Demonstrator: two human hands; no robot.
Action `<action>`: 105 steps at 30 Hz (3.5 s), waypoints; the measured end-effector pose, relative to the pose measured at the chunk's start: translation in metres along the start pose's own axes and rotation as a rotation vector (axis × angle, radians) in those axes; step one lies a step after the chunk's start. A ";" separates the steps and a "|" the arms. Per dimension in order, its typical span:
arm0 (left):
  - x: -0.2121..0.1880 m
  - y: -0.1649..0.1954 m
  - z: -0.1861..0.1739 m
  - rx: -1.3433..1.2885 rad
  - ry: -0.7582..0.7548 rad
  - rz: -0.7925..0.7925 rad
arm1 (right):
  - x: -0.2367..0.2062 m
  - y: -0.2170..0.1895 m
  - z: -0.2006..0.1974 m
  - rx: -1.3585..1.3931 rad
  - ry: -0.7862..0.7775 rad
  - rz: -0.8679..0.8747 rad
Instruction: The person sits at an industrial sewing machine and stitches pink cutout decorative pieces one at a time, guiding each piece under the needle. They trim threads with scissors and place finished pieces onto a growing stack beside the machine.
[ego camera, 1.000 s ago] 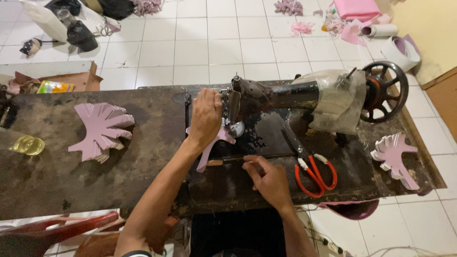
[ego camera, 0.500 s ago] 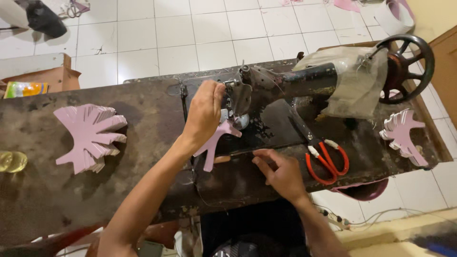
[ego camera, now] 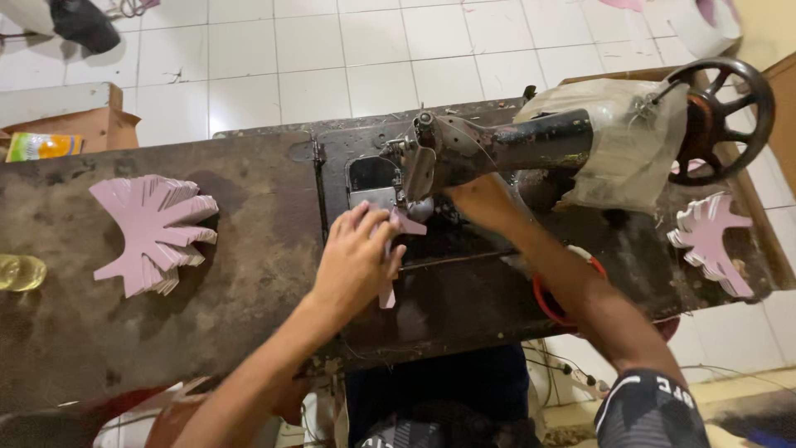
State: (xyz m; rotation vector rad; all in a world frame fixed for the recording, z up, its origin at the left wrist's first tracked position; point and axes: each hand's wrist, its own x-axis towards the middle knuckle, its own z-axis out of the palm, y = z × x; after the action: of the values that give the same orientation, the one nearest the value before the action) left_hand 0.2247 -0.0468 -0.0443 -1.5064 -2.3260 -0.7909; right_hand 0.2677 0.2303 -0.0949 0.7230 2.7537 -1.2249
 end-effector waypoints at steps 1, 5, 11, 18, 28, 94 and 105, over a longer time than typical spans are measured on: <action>-0.003 0.007 0.002 0.019 0.007 -0.023 | 0.013 0.012 -0.002 -0.140 0.136 -0.299; 0.001 0.024 0.007 0.070 0.027 -0.064 | 0.034 0.041 -0.009 0.052 0.072 -0.243; 0.009 0.040 0.013 0.106 0.023 -0.120 | 0.020 0.052 -0.004 0.488 -0.016 -0.209; 0.010 0.053 0.019 0.114 0.047 -0.175 | 0.012 0.049 -0.009 0.410 -0.062 -0.125; 0.010 0.061 0.023 0.183 0.025 -0.183 | 0.009 0.046 -0.009 0.442 -0.089 -0.116; -0.022 -0.046 -0.048 0.246 0.298 -0.371 | 0.005 0.020 -0.019 0.457 0.050 -0.371; -0.068 -0.115 -0.135 0.473 0.535 -0.784 | 0.009 0.004 -0.013 0.974 -0.110 -0.356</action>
State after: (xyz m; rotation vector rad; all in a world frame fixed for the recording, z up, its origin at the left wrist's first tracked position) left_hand 0.1407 -0.2116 -0.0022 -0.1287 -2.3859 -0.6146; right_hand 0.2630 0.2449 -0.0908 0.1355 2.1148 -2.6122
